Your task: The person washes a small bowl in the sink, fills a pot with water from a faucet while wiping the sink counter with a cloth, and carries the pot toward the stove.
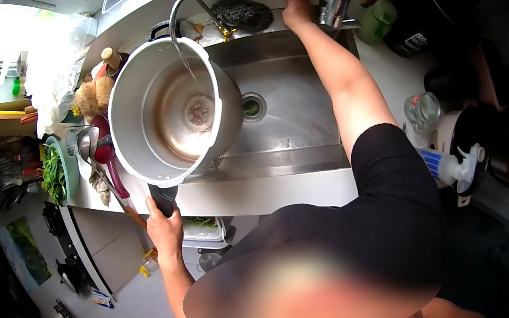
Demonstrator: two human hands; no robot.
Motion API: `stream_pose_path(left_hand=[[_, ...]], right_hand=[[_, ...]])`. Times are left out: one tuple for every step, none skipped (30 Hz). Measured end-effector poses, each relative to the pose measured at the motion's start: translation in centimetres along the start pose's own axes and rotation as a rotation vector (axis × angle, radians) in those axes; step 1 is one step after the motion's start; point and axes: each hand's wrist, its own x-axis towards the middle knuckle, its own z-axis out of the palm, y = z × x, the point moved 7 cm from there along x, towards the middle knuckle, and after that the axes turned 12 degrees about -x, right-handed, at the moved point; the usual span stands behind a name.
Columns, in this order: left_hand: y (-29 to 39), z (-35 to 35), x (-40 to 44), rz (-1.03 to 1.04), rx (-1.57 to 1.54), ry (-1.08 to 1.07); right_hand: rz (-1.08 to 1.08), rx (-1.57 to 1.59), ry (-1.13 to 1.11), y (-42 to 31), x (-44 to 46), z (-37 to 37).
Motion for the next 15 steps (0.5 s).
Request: stream_pose_path(left_hand=[[0.0, 0.0, 0.0, -0.006, -0.004, -0.003], [0.0, 0.0, -0.1, -0.008, -0.002, -0.004], [0.1, -0.1, -0.2, -0.007, -0.003, -0.006], [0.2, 0.0, 0.0, -0.005, -0.01, -0.007], [0.2, 0.0, 0.0, -0.01, -0.018, -0.004], [0.2, 0.0, 0.0, -0.015, -0.025, -0.003], [0.2, 0.0, 0.0, -0.016, -0.033, -0.001], [0.0, 0.0, 0.0, -0.033, -0.033, -0.012], [0.1, 0.0, -0.1, -0.029, -0.034, -0.01], [0.2, 0.0, -0.1, -0.026, -0.032, -0.007], [0.2, 0.0, -0.1, -0.021, -0.028, -0.005], [0.1, 0.0, -0.1, -0.006, -0.032, -0.009], [0.0, 0.0, 0.0, -0.003, -0.028, -0.01], [-0.2, 0.1, 0.1, -0.003, -0.025, -0.01], [-0.3, 0.2, 0.0, -0.007, -0.021, -0.012]], right_hand=[[0.014, 0.016, -0.086, -0.2, 0.2, -0.4], [0.028, 0.029, -0.175, -0.4, -0.3, -0.8], [-0.057, 0.107, -0.18, -1.2, -1.2, -1.2], [-0.146, 0.182, -0.182, -2.0, -2.1, -1.8], [-0.235, 0.254, -0.186, -2.6, -3.2, -2.6], [-0.274, 0.297, -0.194, -3.0, -4.4, -3.8], [-0.312, 0.34, -0.198, -3.3, -5.4, -5.4], [-0.295, 0.379, -0.266, -3.3, -6.3, -6.7], [-0.277, 0.42, -0.332, -3.3, -7.1, -8.1], [-0.257, 0.463, -0.397, -3.4, -7.9, -9.2], [-0.243, 0.451, -0.412, -2.9, -8.9, -10.1], [-0.228, 0.44, -0.426, -2.0, -10.2, -10.8], [-0.215, 0.43, -0.44, -1.1, -10.8, -11.4], [-0.179, 0.348, -0.359, 0.2, -10.6, -12.4], [-0.143, 0.269, -0.284, 1.3, -10.3, -13.6]])
